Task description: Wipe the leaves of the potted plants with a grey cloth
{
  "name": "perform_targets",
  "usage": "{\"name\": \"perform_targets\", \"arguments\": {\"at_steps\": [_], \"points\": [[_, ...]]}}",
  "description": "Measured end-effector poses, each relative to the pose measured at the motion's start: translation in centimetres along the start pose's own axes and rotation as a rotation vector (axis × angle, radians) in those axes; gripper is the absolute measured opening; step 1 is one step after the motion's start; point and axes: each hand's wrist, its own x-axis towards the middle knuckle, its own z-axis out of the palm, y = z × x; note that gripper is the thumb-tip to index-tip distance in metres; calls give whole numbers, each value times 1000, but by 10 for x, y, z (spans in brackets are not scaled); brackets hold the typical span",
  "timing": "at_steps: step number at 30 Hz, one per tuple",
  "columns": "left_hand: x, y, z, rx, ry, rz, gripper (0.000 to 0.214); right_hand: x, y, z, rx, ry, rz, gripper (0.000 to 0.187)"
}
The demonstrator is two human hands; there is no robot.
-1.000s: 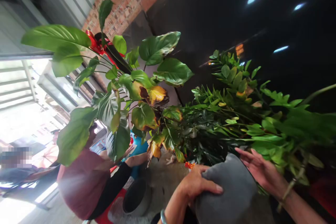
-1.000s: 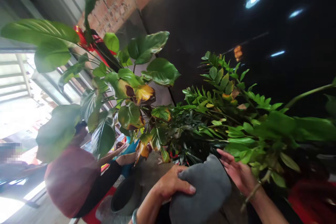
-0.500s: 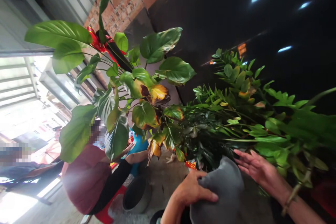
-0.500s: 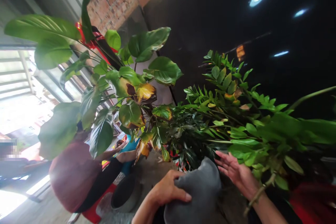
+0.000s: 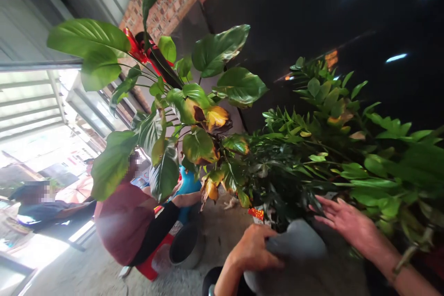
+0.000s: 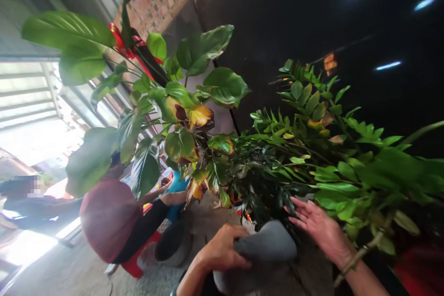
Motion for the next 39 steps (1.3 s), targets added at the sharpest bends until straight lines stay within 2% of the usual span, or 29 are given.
{"name": "perform_targets", "arguments": {"at_steps": [1,3,6,8,10,12,13,14,16,17,19,22,24,25,27,29,31,33,35,37,39], "points": [[-8,0,-6,12,-21,20,27,0,-1,-1,0,8,10,31],[-18,10,-23,-75,28,73,29,0,-3,-1,4,18,22,30],[-14,31,-44,-412,240,184,40,-1,-3,1,9,1,19,27],[-2,34,-44,-507,399,252,40,-1,0,0,16,-14,4,25],[8,21,-29,-425,516,245,31,0,3,-1,13,-20,-19,24],[11,-4,-6,-194,486,182,19,1,5,-3,6,-15,-37,22],[8,-17,5,-54,405,168,13,2,5,-4,4,-13,-36,22],[3,-28,13,29,260,169,10,2,5,-5,5,-13,-27,22],[-10,-40,19,43,103,162,11,2,2,-6,4,-3,3,24],[-16,-40,16,-21,91,150,13,2,1,-6,1,3,14,26],[-23,-29,1,-232,204,128,20,2,0,-5,-7,21,15,27],[-16,-4,-22,-506,467,179,32,1,2,-3,-3,25,-28,26],[-4,1,-23,-558,603,209,34,1,5,-2,7,19,-40,24],[1,-4,-18,-541,637,191,33,1,6,-2,8,14,-39,23],[6,-23,0,-479,623,78,30,1,8,-4,2,8,-31,21],[-1,-47,19,-461,510,-88,31,3,10,-7,-12,6,-33,21],[-16,-59,27,-571,406,-189,38,5,10,-11,-19,5,-50,19],[-31,-49,17,-710,448,-180,44,8,10,-15,-19,-9,-62,19],[-35,-23,-7,-757,554,-81,46,10,10,-16,-11,-21,-59,21],[-26,6,-34,-793,647,34,44,10,11,-15,6,-10,-42,23],[-9,22,-52,-820,737,102,42,9,13,-10,32,12,-31,22]]}}
